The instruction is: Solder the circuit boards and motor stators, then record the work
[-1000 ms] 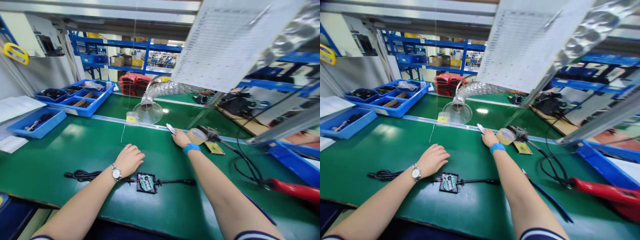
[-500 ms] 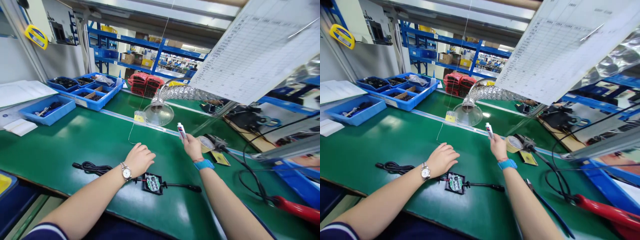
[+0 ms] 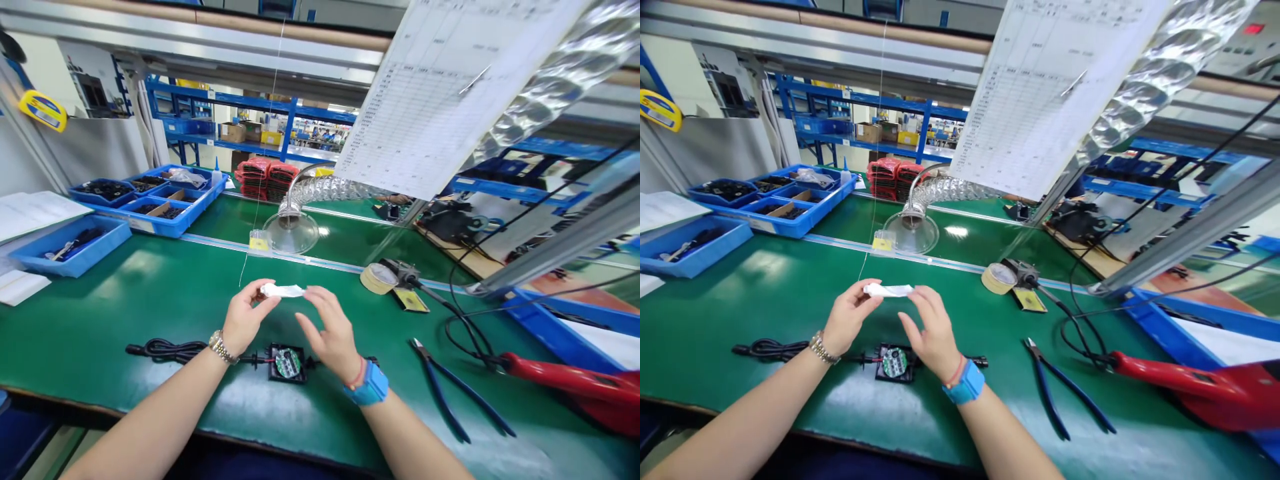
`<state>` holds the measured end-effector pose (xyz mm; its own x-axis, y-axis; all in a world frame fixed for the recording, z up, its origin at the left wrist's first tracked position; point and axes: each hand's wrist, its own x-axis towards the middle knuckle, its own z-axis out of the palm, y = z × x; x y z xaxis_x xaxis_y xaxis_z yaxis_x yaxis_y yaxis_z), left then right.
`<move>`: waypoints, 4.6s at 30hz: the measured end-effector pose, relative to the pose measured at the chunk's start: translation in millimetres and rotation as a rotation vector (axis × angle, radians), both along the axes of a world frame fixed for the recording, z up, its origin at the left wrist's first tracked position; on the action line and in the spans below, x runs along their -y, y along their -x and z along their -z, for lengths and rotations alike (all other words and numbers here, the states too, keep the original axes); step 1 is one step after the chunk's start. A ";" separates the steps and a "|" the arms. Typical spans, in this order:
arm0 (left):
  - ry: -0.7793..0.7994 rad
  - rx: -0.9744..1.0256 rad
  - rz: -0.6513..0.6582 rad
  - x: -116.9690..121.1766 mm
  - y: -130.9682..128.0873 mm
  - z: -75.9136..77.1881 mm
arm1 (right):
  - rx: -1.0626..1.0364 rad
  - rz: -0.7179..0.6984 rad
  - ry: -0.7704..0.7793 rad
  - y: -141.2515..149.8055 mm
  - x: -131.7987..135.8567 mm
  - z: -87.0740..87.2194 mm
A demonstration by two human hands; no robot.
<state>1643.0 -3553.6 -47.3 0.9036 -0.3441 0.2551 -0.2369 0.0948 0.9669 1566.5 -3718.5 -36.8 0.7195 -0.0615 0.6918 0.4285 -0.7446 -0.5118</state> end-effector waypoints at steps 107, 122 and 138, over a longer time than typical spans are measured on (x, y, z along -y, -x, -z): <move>-0.597 0.183 0.688 -6.8 9.0 0.8 | -0.421 0.295 -0.445 54.2 -3.9 18.3; -0.617 0.174 0.687 -6.0 9.2 0.0 | -0.272 0.310 -0.339 74.1 9.4 36.4; -0.580 0.174 0.719 -5.9 7.2 3.8 | -0.365 0.254 -0.207 60.9 12.4 21.8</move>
<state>1635.8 -3547.7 -51.1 0.3902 -0.9205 -0.0197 -0.4545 -0.2111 0.8654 1505.5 -3730.9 -58.6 0.8574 -0.3757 0.3517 0.0116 -0.6691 -0.7431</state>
